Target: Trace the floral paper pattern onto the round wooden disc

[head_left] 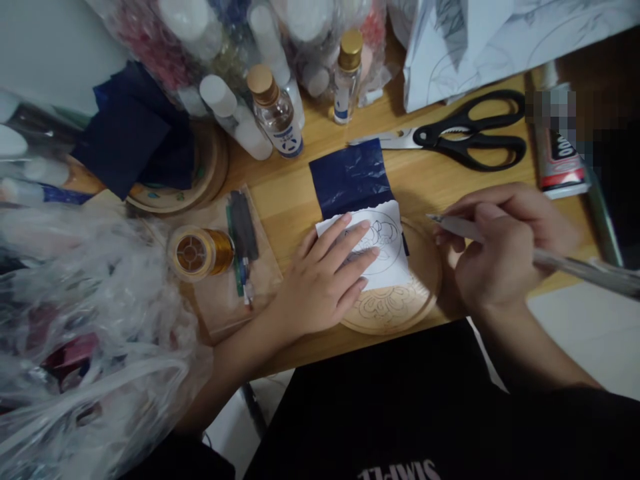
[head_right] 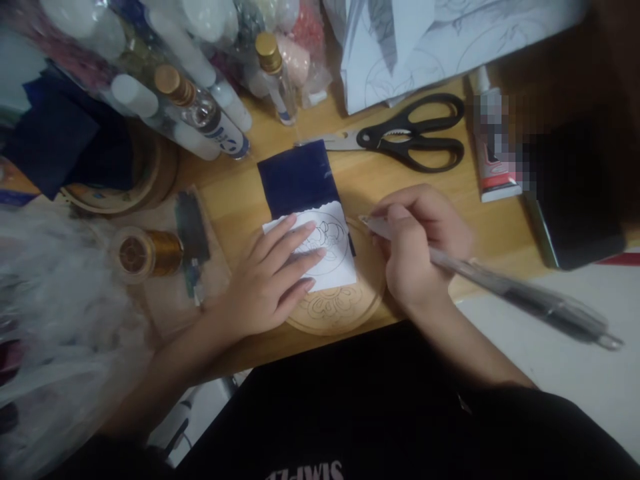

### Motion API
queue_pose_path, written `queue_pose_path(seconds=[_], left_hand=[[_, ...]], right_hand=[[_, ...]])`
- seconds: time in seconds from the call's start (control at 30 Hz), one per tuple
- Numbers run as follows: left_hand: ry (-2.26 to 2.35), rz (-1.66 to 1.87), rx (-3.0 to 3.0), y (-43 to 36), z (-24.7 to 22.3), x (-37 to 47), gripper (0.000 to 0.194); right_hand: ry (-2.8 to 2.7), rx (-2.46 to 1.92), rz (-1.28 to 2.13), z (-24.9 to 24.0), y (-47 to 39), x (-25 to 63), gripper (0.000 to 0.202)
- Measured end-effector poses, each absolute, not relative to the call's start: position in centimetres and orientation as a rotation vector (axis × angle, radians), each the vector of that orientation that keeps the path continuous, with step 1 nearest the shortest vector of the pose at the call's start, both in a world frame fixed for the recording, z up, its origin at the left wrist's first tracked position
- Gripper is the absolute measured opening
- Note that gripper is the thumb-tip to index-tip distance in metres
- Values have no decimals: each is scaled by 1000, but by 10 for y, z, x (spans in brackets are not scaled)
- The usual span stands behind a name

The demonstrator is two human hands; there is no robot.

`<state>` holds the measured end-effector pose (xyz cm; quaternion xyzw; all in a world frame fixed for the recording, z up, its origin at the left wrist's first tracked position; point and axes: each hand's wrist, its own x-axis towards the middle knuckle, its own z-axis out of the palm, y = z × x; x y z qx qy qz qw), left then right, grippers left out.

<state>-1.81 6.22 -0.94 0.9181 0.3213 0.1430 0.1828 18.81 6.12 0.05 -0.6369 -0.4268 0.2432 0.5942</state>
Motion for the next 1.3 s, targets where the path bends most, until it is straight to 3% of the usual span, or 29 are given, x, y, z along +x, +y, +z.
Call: queue_pose_path(seconds=[0.4, 1.3], left_hand=[[908, 416, 2569, 62, -10, -18, 36], [911, 418, 2583, 62, -11, -18, 35]], right_hand=[[-1260, -1726, 552, -9, 50, 184, 22], [-1408, -1642, 537, -11, 53, 187, 21]])
